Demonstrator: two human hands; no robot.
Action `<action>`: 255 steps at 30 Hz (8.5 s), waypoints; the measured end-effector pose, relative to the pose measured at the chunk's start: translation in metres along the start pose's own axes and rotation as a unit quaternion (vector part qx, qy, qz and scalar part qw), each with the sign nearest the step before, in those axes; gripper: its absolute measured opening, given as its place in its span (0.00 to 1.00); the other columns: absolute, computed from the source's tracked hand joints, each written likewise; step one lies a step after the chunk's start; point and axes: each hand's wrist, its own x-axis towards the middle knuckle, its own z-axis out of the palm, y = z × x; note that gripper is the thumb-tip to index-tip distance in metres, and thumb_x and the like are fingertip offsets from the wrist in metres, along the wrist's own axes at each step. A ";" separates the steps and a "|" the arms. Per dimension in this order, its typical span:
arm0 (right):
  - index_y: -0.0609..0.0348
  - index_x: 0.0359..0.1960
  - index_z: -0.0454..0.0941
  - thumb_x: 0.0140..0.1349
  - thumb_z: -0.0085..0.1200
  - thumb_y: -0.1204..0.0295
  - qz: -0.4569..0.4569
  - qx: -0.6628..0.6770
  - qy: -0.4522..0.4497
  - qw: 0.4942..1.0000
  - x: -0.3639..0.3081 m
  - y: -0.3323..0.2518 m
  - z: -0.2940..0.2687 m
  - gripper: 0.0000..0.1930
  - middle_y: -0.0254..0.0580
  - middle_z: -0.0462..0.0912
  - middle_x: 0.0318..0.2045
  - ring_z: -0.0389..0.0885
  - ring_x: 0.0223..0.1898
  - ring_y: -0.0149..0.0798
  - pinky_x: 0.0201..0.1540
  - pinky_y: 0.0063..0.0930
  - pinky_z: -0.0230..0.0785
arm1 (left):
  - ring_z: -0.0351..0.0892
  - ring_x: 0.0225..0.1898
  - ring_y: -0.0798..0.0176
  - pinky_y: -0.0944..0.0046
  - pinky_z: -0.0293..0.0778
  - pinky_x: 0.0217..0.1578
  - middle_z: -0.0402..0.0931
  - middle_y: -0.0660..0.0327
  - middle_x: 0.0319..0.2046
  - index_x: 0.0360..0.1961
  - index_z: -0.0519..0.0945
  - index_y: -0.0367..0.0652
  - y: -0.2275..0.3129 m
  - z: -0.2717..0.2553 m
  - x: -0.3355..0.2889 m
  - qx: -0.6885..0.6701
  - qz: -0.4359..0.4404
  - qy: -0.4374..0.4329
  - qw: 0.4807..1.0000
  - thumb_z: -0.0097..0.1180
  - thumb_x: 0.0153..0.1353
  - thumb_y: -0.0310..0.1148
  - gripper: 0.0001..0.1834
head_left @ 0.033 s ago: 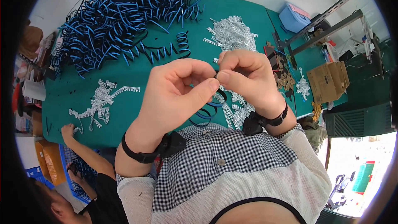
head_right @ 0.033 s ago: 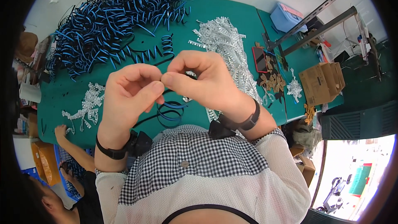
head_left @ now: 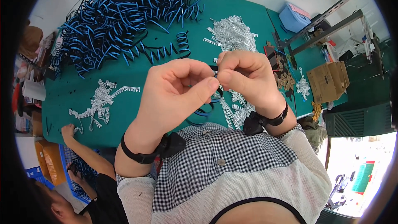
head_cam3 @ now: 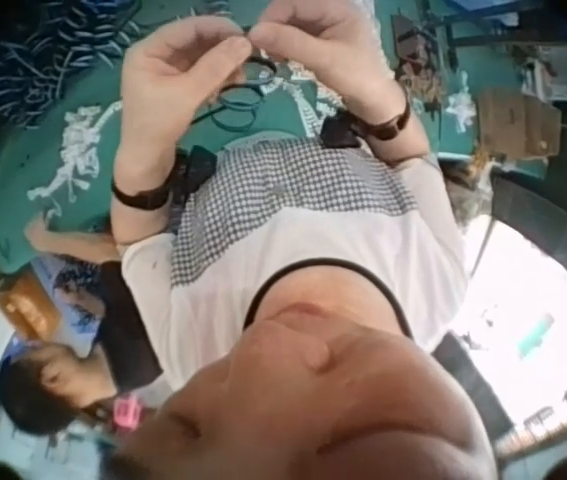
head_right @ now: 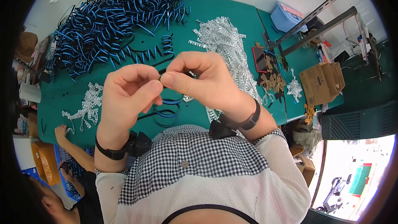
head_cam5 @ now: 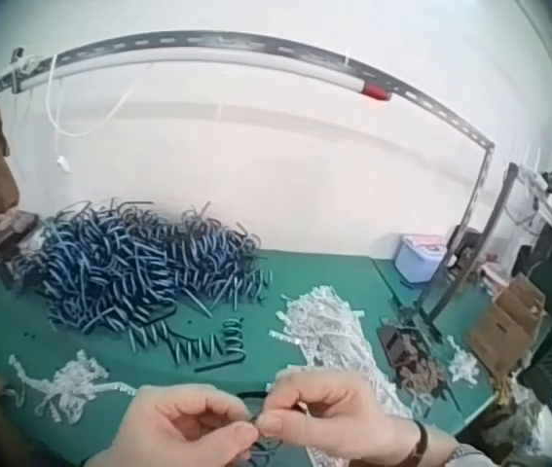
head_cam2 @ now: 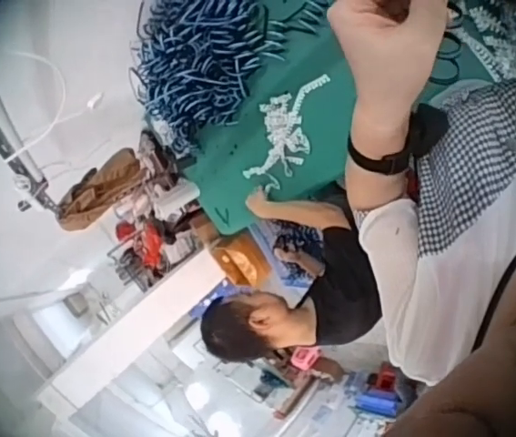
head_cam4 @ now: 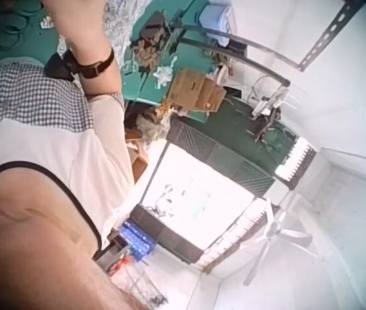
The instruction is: Attaching decorative rhinestone strips to black shoe components.
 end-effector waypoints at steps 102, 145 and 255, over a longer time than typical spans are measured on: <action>0.64 0.25 0.73 0.39 0.55 0.85 -0.281 -0.418 0.057 0.862 0.002 -0.026 0.020 0.09 0.43 0.77 0.27 0.77 0.23 0.36 0.24 0.22 0.71 | 0.72 0.22 0.78 0.79 0.66 0.21 0.72 0.66 0.22 0.28 0.75 0.34 0.000 0.008 -0.009 0.300 0.221 0.114 0.921 0.54 0.52 0.18 0.02; 0.64 0.25 0.76 0.52 0.50 0.73 0.163 -0.020 0.136 0.977 -0.001 0.081 -0.070 0.06 0.38 0.77 0.23 0.73 0.24 0.26 0.26 0.19 0.64 | 0.80 0.34 0.50 0.66 0.81 0.27 0.74 0.47 0.35 0.34 0.70 0.32 -0.008 -0.056 -0.013 -0.210 0.110 0.019 0.971 0.42 0.58 0.23 0.06; 0.64 0.31 0.80 0.47 0.60 0.81 -0.212 -0.009 -0.136 0.968 0.034 0.012 -0.085 0.08 0.41 0.82 0.30 0.79 0.31 0.29 0.35 0.19 0.71 | 0.73 0.45 0.60 0.65 0.68 0.45 0.72 0.54 0.48 0.44 0.77 0.38 -0.046 0.002 -0.047 0.295 0.105 -0.045 0.949 0.53 0.53 0.26 0.15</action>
